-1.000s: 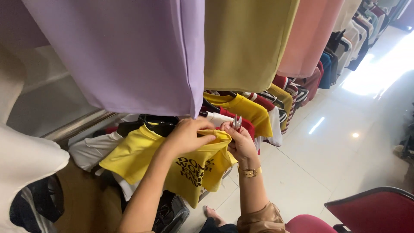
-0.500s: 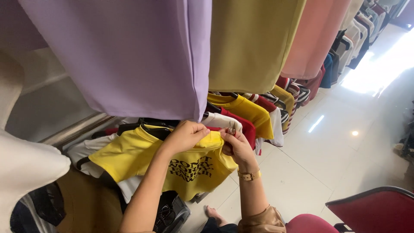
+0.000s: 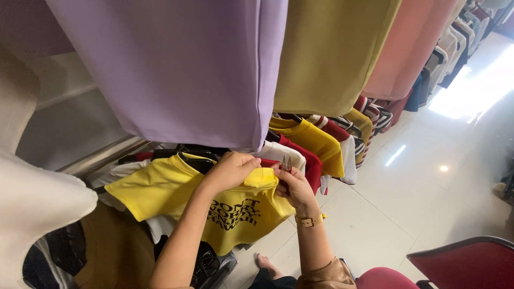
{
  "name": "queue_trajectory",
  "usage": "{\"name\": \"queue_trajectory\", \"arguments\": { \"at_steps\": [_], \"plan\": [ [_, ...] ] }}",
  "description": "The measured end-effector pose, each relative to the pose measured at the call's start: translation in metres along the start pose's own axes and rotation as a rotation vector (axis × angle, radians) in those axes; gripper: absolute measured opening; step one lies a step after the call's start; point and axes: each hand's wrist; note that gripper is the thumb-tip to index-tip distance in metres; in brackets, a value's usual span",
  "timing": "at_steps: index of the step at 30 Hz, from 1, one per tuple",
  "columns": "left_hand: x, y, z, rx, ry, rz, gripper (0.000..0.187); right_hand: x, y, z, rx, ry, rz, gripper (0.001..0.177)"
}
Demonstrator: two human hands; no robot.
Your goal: Inspecting and organizing various shirts on a clothing rack, including checking price tags and adjusting the hang of the garments.
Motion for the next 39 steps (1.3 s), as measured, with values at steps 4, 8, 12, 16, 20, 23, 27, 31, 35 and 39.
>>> {"name": "queue_trajectory", "arguments": {
  "at_steps": [4,8,12,16,20,23,27,31,35,39],
  "plan": [
    [0.010,-0.010,0.019,-0.001,-0.032,-0.018,0.027,-0.003,-0.003,0.005,0.000,-0.001,0.009,0.011],
    [0.018,-0.017,0.031,-0.011,-0.022,-0.044,0.023,0.008,0.006,-0.002,0.079,-0.087,0.023,0.013],
    [0.018,-0.014,0.020,0.005,-0.037,-0.045,0.022,0.037,0.031,-0.033,0.411,-0.517,0.012,0.021],
    [0.014,-0.009,0.009,0.027,-0.034,-0.082,0.021,0.051,0.031,-0.041,0.663,-0.752,-0.087,0.046],
    [0.012,-0.007,0.007,0.069,-0.032,-0.111,0.020,0.057,0.039,-0.046,1.110,-1.013,-0.256,0.023],
    [0.013,-0.006,0.003,0.122,-0.034,-0.136,0.020,0.055,0.041,-0.047,1.187,-1.135,-0.309,0.019],
    [0.012,-0.008,-0.001,0.255,-0.067,-0.179,0.021,0.054,0.039,-0.045,1.208,-1.209,-0.328,0.018],
    [0.008,-0.004,-0.006,0.310,-0.068,-0.188,0.021,0.055,0.041,-0.047,1.201,-1.233,-0.325,0.018],
    [0.012,-0.006,0.000,0.344,-0.079,-0.185,0.021,0.052,0.037,-0.046,1.169,-1.246,-0.310,0.017],
    [0.010,-0.005,-0.005,0.366,-0.080,-0.182,0.020,0.052,0.038,-0.046,1.161,-1.269,-0.311,0.017]
  ]
}}
Point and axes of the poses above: each hand's wrist, its own x-axis away from the middle knuckle, its own y-axis out of the palm, z = x × y, and after that the axes turned 9 degrees about z, right-handed
